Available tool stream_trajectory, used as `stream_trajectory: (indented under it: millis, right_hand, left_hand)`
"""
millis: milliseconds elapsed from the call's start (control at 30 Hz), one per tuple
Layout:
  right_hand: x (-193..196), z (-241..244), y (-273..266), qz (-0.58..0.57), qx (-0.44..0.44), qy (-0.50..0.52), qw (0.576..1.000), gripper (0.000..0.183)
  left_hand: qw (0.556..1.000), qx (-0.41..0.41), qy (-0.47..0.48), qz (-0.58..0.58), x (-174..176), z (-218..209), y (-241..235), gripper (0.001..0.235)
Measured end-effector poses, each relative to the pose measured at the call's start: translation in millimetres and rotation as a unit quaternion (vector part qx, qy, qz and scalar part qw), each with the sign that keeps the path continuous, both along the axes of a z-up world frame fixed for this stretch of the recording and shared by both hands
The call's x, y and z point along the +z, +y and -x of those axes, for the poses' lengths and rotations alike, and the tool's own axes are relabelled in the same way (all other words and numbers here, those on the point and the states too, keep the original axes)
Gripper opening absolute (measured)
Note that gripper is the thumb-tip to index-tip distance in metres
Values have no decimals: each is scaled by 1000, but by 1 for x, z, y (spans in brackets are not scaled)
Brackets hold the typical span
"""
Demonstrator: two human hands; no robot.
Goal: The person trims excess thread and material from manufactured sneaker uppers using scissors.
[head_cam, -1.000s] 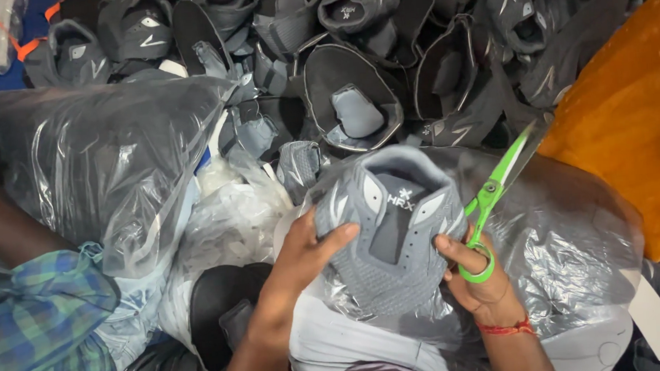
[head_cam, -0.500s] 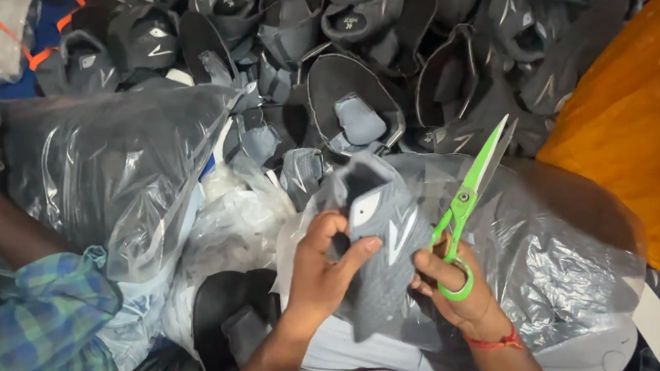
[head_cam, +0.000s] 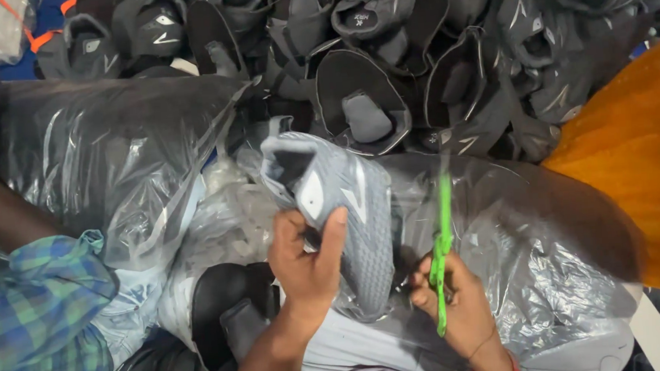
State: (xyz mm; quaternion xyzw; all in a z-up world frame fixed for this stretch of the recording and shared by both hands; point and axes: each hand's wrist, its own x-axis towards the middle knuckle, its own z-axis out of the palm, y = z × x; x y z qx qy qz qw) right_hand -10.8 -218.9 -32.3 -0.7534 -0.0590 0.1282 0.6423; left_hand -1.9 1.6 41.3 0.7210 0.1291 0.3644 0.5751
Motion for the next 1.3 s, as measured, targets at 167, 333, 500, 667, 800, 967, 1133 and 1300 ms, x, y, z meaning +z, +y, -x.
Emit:
stream_trajectory:
  millis: [167,333,500,667,800,967,1133,1300]
  right_hand:
    - [46,-23,28,-147,-56,-32,987,40]
    - [53,-41,34,-190,-127,13,973,31]
    - [51,-46,29,-200,-131,-9,971,26]
    - [2,-31,11,-88,-108,-25,990,25]
    - [11,-17,17,110,-44,-49,992,38]
    - [25,-16,42,316,-6,-117,942,65]
    - [26,-18,53,367,-21,-114,923,68]
    - [25,-16,59,394,-80,-126,907,54]
  left_hand:
    - [961,-18,-78,-266,5,9,-9,29]
    - [962,-44,-85,-254,-6,13,-6,31]
    - [976,-23,-36,-215,-1,10,7,27]
    - [993,7,21,-115,-14,3,19,29]
    - [998,30,-4,-51,-17,-6,27,26]
    - [999,17,-24,38,-10,-9,29,24]
    - [998,21,-40,53,-6,-11,31,24]
    - [998,34,-30,43,-14,-13,34,25]
